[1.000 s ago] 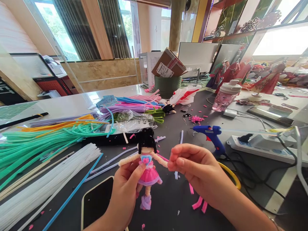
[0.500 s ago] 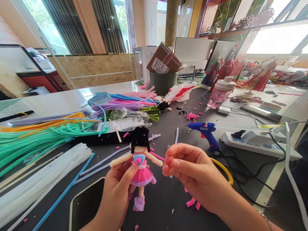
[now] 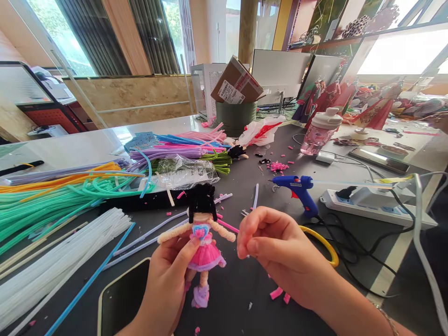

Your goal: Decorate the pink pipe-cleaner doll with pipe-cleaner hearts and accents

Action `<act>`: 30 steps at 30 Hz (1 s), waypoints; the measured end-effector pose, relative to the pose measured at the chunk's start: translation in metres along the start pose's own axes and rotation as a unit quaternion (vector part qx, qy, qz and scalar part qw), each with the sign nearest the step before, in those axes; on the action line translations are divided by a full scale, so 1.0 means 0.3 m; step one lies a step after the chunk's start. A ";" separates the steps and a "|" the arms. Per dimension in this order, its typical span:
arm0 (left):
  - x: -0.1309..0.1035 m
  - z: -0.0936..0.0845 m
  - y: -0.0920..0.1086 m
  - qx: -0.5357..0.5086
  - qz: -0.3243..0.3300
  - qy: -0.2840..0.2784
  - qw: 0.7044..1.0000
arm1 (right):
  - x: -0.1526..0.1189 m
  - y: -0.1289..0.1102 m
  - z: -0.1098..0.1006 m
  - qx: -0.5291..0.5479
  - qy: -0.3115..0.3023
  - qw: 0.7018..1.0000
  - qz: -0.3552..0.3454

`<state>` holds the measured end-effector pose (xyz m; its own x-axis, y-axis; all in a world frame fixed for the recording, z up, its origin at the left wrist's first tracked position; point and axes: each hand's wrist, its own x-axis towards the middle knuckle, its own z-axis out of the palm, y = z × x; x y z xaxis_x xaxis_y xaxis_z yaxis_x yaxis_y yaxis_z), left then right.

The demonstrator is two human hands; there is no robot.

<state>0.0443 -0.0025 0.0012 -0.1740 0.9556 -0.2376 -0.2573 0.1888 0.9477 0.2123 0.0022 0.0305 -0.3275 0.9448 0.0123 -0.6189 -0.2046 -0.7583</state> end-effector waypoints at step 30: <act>-0.005 -0.011 -0.013 0.002 -0.004 -0.015 1.000 | -0.155 0.001 -0.090 -0.381 0.079 0.913 -0.121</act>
<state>0.0424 -0.0053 -0.0028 -0.1435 0.9605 -0.2385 -0.2542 0.1971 0.9468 0.2465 -0.0348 0.0121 -0.1020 0.9764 0.1906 0.0365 0.1951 -0.9801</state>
